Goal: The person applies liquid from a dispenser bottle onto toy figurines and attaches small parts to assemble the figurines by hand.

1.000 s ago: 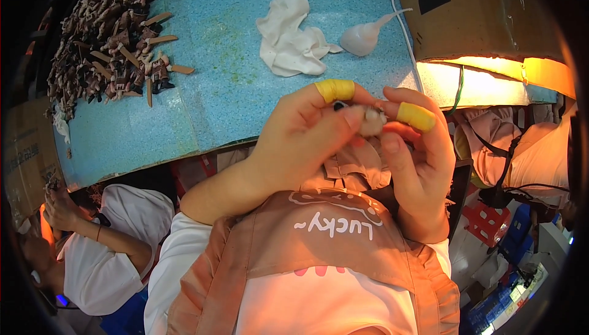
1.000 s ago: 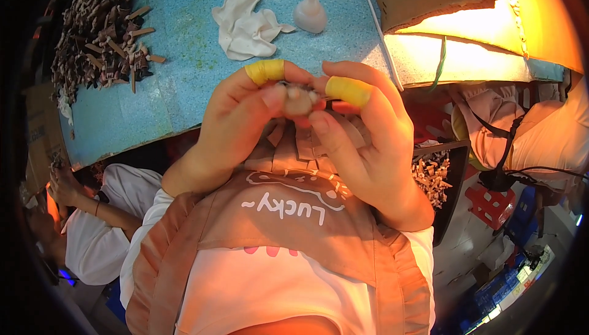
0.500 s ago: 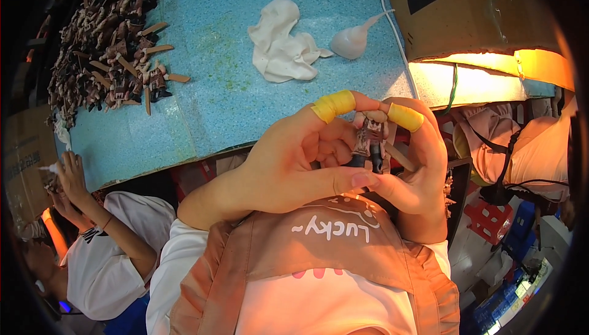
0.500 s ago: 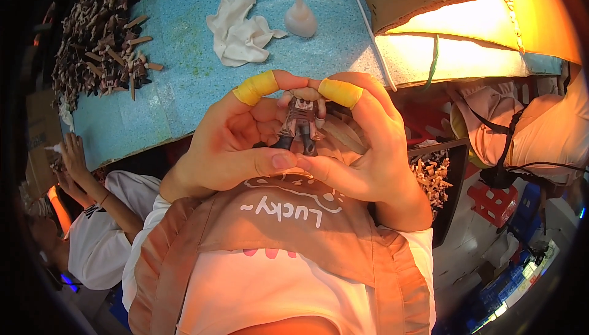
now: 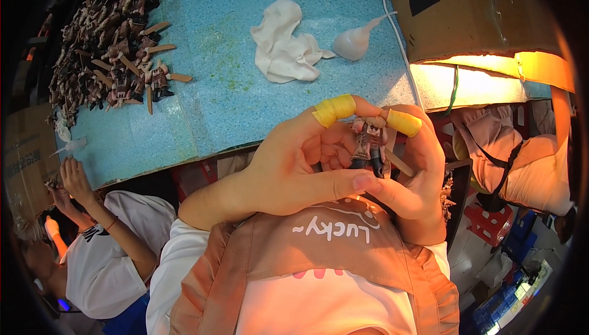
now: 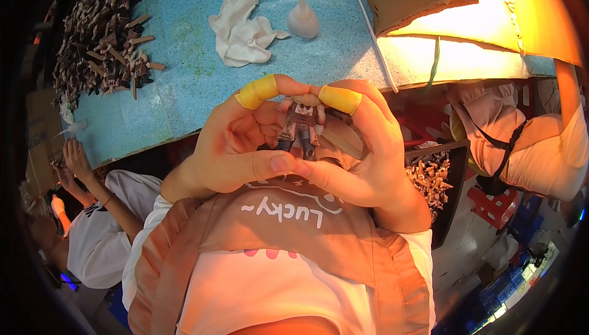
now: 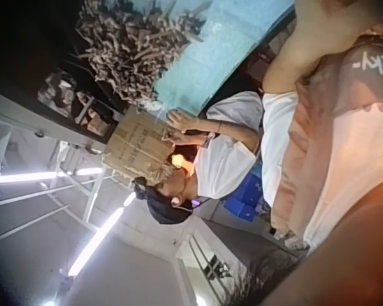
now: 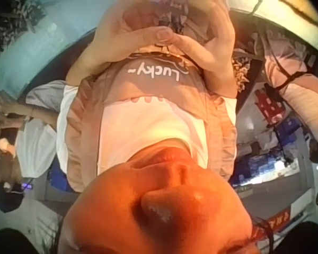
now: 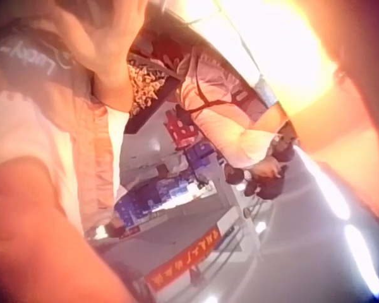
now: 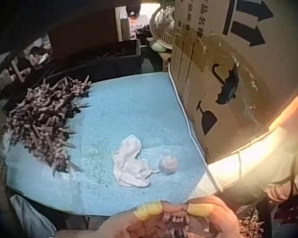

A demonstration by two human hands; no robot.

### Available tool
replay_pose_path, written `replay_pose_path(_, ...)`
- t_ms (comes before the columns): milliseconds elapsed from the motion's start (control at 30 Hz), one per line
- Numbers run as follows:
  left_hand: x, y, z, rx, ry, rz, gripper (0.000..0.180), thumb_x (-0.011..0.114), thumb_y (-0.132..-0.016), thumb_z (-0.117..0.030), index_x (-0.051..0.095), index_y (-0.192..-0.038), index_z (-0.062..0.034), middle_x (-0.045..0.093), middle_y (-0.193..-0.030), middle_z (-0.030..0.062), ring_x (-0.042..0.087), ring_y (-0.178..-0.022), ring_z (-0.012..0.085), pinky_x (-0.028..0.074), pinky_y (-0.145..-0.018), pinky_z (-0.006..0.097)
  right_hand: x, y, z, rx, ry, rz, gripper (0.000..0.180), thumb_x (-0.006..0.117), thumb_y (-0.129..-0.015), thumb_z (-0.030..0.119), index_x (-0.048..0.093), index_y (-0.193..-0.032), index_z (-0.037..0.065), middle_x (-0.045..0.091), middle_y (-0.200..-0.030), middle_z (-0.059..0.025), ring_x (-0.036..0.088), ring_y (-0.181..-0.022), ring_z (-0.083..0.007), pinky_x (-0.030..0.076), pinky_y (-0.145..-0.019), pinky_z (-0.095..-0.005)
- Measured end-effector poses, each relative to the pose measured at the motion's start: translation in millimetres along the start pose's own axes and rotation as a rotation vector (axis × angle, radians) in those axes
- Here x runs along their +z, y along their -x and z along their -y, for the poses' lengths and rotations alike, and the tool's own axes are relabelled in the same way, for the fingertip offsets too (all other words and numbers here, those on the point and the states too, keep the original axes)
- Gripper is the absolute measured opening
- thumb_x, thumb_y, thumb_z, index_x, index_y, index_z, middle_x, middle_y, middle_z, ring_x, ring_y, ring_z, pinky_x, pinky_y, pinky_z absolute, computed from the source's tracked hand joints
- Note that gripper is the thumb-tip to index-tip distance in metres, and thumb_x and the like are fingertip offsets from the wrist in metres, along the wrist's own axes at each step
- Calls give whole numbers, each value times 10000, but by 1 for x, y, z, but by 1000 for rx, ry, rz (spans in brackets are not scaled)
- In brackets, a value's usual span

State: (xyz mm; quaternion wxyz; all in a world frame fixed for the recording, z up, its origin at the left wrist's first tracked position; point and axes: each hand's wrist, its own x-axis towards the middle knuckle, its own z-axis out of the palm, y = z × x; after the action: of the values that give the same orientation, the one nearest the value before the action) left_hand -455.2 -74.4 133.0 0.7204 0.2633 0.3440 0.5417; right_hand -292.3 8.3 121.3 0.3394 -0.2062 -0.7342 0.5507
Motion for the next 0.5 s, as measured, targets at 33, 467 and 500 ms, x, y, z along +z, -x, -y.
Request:
replay_pose_path(33, -1, 0, 0, 3, -15, -4, 622, 638, -762, 0, 297, -1282, -4, 503, -1156, 184, 554, -1007, 224, 457, -858, 307, 3, 2, 0, 64, -103, -37, 565, 777, -606, 164, 501, -1029, -88, 521, -961, -156, 543, -845, -209, 454, -727, -286)
replay_pose_path(467, -2, -4, 1, 13, 32, -4, 637, 653, -764, -31, 294, -1289, -10, 492, -1176, 178, 545, -1017, 216, 462, -841, 290, -1, -4, -4, 35, -72, -12, 551, 758, -611, 138, 500, -1040, -92, 530, -959, -164, 549, -841, -219, 457, -728, -296)
replay_pose_path(500, -3, -4, 0, 16, 34, -2, 637, 653, -764, -31, 294, -1289, -10, 492, -1176, 178, 545, -1017, 216, 462, -841, 290, 0, -4, -5, 34, -69, -11, 551, 758, -611, 138, 500, -1040, -92, 530, -959, -164, 549, -841, -219, 457, -728, -296)
